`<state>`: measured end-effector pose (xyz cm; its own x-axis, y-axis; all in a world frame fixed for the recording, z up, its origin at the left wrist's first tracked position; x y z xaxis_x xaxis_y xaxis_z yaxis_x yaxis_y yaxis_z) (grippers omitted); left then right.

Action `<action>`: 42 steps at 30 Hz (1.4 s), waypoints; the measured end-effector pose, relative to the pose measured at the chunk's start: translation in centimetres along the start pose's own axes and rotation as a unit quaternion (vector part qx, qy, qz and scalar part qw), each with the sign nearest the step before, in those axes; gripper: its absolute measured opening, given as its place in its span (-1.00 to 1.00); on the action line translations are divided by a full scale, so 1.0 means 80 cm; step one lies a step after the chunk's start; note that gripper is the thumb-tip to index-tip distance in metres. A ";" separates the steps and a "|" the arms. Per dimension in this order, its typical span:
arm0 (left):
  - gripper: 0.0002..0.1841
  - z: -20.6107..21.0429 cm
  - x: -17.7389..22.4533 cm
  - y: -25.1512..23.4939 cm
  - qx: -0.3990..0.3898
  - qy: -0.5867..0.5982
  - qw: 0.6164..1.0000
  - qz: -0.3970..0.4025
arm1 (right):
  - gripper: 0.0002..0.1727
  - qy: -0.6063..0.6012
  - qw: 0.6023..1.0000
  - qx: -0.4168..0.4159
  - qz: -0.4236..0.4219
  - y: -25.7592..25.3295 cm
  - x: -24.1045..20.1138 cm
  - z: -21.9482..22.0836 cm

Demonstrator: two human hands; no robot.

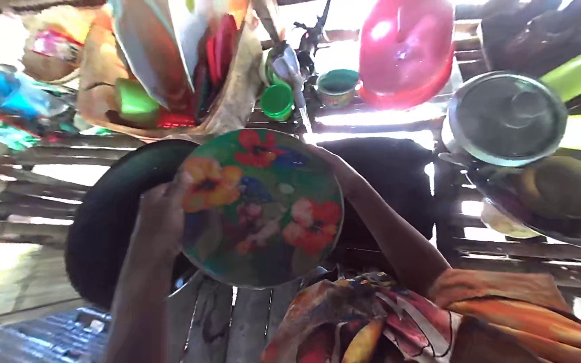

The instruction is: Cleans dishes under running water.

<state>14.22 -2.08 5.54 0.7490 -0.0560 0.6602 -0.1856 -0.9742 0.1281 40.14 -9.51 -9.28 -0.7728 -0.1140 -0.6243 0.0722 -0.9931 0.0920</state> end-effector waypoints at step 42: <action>-0.35 0.309 -0.077 -0.039 -0.083 0.350 0.927 -0.107 | -0.42 0.776 0.615 -0.121 -0.064 0.101 0.052 -0.057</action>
<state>25.94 -4.12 -17.24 0.1940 0.3479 0.9173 -0.2197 -0.8959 0.3862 40.39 -18.16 -14.66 0.7381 0.2646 -0.6207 0.3102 -0.9500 -0.0360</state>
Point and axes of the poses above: each hand's wrist, its own y-axis away from the middle knuckle, its own z-axis out of the palm, x = y × z, the point moved 6 cm from there along -y, towards the middle knuckle, and after that the axes turned 4 degrees about -y, right-handed, at the moved point
